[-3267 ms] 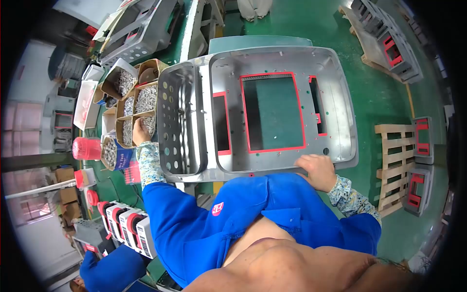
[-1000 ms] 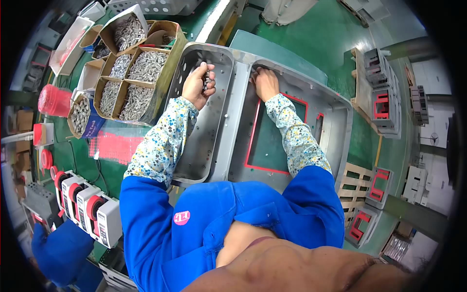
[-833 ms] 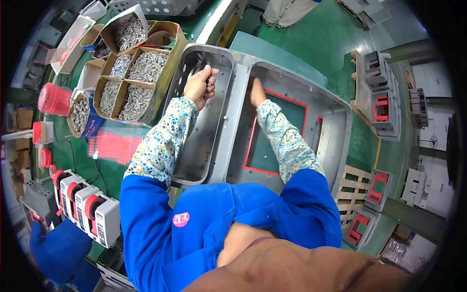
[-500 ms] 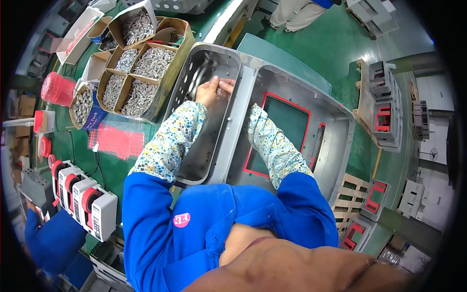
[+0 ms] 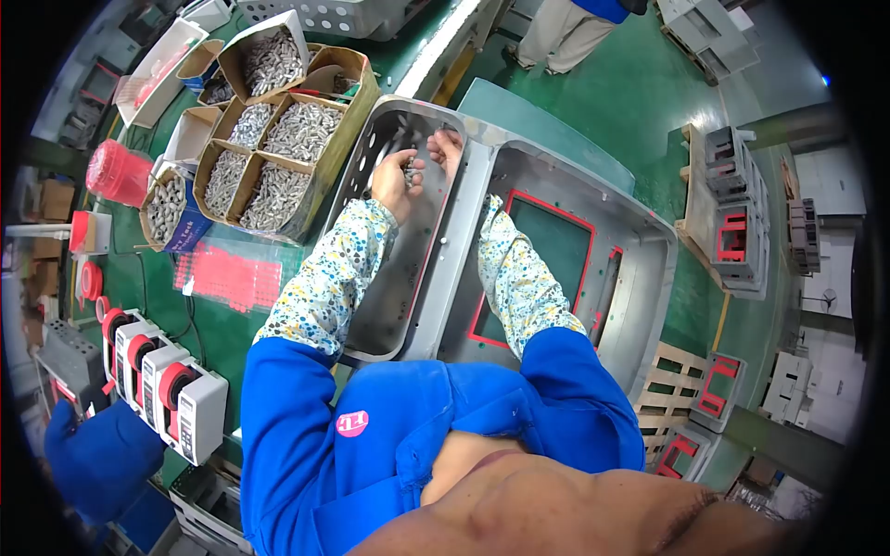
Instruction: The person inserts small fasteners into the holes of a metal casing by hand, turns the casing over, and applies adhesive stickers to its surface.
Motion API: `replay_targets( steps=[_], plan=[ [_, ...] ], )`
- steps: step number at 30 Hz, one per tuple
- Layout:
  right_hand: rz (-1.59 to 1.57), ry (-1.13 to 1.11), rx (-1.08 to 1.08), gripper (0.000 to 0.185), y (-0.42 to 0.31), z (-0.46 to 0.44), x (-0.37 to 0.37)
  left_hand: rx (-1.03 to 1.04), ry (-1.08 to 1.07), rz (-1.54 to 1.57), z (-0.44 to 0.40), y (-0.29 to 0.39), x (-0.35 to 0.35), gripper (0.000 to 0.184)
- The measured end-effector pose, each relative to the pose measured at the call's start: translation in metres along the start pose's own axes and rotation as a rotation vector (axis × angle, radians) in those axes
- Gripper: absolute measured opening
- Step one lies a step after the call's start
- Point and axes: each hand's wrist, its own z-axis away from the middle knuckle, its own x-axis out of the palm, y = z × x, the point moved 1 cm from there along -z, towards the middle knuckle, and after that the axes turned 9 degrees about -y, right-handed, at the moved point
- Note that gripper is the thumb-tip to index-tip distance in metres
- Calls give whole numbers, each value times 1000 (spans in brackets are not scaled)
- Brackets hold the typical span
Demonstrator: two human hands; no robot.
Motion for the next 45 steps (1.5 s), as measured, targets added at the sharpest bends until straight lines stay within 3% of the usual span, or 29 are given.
replay_targets(
  steps=[9,15,24,30,32,35,37,39,41,43,45],
  plan=[
    [-185,79,-36,22,1,6,10,45,-68,-122,-1,0,-3,16],
    [-284,134,-74,15,5,2,13,40,6,-87,1,-1,2,18],
    [-669,11,-27,20,-5,3,19,82,18,-128,3,-2,4,13],
    [-522,19,205,18,-1,1,8,71,-10,-164,5,1,4,23],
    [-712,-101,196,20,1,-2,9,38,-6,-161,6,2,2,25],
    [-720,-276,231,23,-1,5,7,28,18,-167,6,2,2,28],
    [-545,-312,271,26,-18,25,14,56,44,-248,0,0,-3,29],
    [215,-418,31,27,-19,34,10,73,69,-324,-9,-8,-12,30],
    [222,-445,16,27,-18,36,0,159,84,-717,-19,-13,-22,32],
    [324,-553,102,25,-9,30,-16,160,70,-749,-16,-11,-21,34],
    [345,-594,176,28,-17,30,-17,48,45,-545,-13,-9,-16,29]
  ],
)
